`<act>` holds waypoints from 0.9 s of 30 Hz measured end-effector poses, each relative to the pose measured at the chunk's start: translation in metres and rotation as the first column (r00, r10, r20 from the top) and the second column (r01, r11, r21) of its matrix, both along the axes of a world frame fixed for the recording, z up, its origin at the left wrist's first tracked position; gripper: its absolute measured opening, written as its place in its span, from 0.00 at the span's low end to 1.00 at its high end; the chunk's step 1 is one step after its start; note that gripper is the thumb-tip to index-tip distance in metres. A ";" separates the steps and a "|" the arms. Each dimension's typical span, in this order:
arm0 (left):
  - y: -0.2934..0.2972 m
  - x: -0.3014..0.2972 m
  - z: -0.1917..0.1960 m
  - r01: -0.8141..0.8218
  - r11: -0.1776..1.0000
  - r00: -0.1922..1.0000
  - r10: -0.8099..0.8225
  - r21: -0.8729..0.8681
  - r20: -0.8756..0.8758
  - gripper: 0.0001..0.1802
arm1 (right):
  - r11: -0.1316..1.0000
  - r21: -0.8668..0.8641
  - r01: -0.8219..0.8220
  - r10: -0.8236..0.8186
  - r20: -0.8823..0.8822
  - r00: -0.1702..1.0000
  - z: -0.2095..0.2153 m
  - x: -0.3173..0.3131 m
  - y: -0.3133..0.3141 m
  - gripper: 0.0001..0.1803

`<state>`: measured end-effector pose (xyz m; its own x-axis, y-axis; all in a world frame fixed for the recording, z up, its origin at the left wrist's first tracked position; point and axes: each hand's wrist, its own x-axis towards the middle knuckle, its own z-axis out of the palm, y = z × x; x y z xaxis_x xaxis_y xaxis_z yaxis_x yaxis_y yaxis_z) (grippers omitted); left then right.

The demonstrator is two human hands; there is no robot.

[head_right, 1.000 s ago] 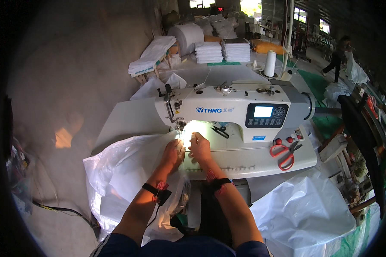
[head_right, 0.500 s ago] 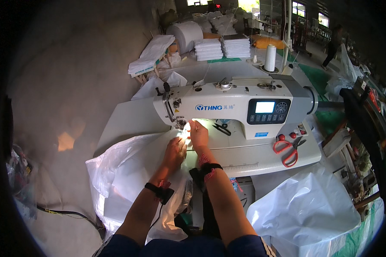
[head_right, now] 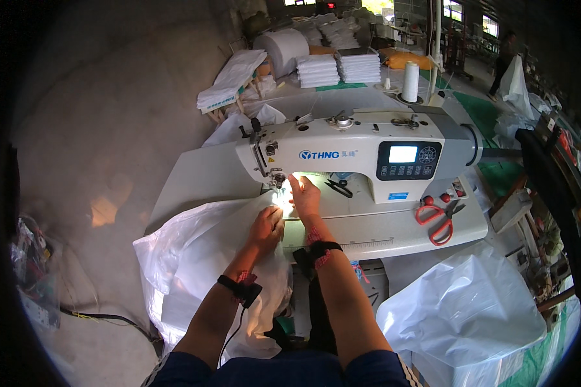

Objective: The person picks up a white plastic sheet, folds the edge, and feeds it through a sewing machine. They guide the material under the needle, periodically stopping to realign the fold and smooth the plastic.

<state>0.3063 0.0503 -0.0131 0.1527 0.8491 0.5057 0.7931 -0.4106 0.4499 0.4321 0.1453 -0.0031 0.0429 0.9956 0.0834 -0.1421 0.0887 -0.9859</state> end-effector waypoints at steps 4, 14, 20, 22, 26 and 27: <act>0.015 0.000 0.000 0.009 1.000 0.999 -0.009 0.009 -0.051 0.16 | 0.997 0.068 0.021 -0.027 0.088 0.996 -0.006 0.005 -0.003 0.15; 0.017 -0.007 0.006 0.004 0.999 0.996 -0.008 -0.039 -0.087 0.14 | 0.986 0.144 -0.087 0.039 0.307 0.951 -0.009 0.026 -0.100 0.12; -0.105 -0.075 0.025 -0.422 0.729 0.857 0.515 -0.539 0.027 0.31 | 0.895 -0.215 -0.392 0.447 0.406 0.797 -0.039 0.093 -0.194 0.13; -0.130 -0.140 0.030 -0.596 0.551 0.760 0.622 -0.584 -0.188 0.32 | 0.821 -0.371 -0.433 0.558 0.363 0.746 -0.062 0.096 -0.214 0.13; -0.133 -0.224 0.055 -0.781 0.491 0.623 0.571 -0.386 -0.534 0.30 | 0.631 -0.449 -0.633 0.759 0.527 0.382 -0.152 0.071 -0.202 0.19; -0.137 -0.276 0.019 -0.667 0.665 0.737 0.521 -0.336 -0.430 0.29 | 0.636 -0.417 -0.649 0.742 0.561 0.367 -0.166 0.047 -0.202 0.22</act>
<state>0.0306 -0.0865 0.0058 -0.3972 0.9148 0.0729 0.9083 0.3805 0.1737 0.4790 -0.0566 -0.1689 -0.6860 0.6475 -0.3319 0.5474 0.1587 -0.8217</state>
